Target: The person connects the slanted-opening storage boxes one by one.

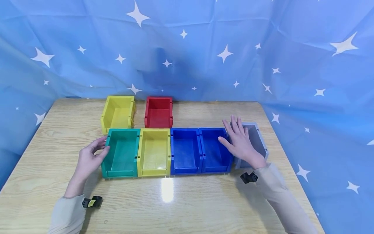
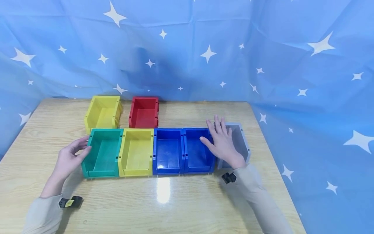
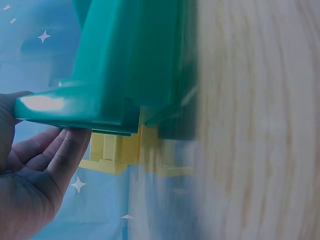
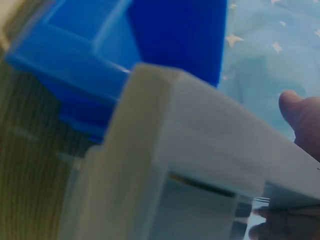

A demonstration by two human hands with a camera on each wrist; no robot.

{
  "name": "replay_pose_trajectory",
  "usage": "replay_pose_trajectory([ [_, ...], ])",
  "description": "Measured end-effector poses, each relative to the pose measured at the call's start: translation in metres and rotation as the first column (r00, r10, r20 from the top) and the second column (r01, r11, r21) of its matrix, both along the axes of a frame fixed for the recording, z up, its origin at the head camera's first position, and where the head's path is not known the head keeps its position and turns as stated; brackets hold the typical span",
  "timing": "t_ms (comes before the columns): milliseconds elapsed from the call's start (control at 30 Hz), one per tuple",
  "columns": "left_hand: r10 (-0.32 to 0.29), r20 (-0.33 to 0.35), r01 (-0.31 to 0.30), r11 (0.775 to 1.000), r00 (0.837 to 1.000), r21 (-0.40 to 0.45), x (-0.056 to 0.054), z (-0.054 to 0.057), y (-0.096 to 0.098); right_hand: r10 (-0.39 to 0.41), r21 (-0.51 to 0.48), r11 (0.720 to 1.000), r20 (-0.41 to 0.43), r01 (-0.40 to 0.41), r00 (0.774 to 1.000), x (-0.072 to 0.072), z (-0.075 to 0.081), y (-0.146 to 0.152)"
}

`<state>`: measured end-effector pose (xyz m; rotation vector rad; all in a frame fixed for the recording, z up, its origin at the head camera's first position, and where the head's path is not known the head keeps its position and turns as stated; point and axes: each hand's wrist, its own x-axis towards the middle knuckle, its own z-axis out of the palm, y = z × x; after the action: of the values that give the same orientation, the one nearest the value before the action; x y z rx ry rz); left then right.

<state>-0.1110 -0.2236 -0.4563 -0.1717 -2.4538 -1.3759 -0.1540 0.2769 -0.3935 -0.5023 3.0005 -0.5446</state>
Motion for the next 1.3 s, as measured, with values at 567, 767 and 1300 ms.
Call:
replay_pose_trajectory([
  [567,-0.013,0.005,0.013,0.999,1.000,0.032,0.004,0.002,0.001,-0.016,0.074,0.997,-0.088,0.022,0.996,0.002,-0.038,-0.007],
  [767,-0.003,-0.006,0.003,0.999,1.000,0.032,0.002,0.001,0.000,0.011,0.036,0.999,-0.136,-0.006,0.991,-0.001,-0.045,-0.006],
  [1300,-0.006,0.015,0.006,1.000,1.000,0.010,0.003,0.001,0.000,0.037,-0.009,0.999,-0.064,-0.037,0.997,-0.001,-0.045,-0.002],
])
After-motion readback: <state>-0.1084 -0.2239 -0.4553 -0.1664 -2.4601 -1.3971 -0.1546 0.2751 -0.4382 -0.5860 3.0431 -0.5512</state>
